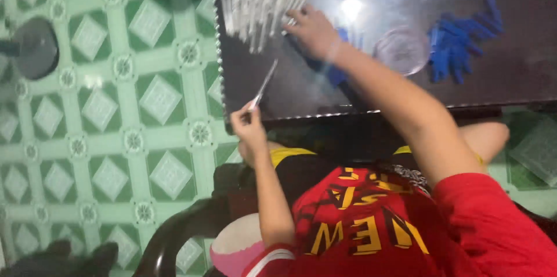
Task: Assembling ballpoint pens by inserting ink refills into barrels and attaching caps.
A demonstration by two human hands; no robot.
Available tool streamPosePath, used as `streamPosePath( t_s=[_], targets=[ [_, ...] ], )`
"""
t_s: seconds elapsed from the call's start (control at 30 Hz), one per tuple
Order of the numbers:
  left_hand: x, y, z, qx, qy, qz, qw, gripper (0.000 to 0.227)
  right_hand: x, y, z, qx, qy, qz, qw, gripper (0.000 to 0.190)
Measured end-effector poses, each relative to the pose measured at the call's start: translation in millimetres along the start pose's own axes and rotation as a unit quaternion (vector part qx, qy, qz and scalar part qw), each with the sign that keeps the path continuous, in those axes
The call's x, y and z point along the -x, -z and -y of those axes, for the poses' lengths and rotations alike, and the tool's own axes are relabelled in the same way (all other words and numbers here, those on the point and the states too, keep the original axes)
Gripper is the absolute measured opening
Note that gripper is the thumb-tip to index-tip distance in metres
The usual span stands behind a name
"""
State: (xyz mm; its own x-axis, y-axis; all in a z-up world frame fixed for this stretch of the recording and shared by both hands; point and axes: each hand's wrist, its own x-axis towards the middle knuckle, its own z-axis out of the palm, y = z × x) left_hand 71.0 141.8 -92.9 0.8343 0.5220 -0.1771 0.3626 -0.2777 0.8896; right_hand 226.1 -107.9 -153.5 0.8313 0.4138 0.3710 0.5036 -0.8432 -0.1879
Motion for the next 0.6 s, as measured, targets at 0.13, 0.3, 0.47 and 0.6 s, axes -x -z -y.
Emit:
streamPosePath(
  t_s=[0.13, 0.3, 0.47, 0.6],
  targets=[
    [-29.7, -28.7, 54.8, -0.045, -0.230, -0.009, 0.972, 0.011, -18.1, -25.6, -19.9, 0.095, 0.086, -0.053, 0.990, 0.011],
    [-40.1, -51.0, 62.7, -0.195, -0.294, -0.031, 0.935, 0.024, -18.9, -32.8, -31.3, 0.133, 0.104, 0.041, 0.985, 0.038],
    [-48.1, -51.6, 68.6, -0.260, -0.300, -0.107, 0.911, 0.013, -17.9, -32.2, -40.1, -0.039, 0.134, -0.005, 0.990, 0.052],
    [-68.2, -37.8, 77.1, -0.236, -0.290, -0.162, 0.913, 0.014, -21.3, -35.3, -42.8, -0.021, 0.076, -0.060, 0.995, 0.025]
  ],
)
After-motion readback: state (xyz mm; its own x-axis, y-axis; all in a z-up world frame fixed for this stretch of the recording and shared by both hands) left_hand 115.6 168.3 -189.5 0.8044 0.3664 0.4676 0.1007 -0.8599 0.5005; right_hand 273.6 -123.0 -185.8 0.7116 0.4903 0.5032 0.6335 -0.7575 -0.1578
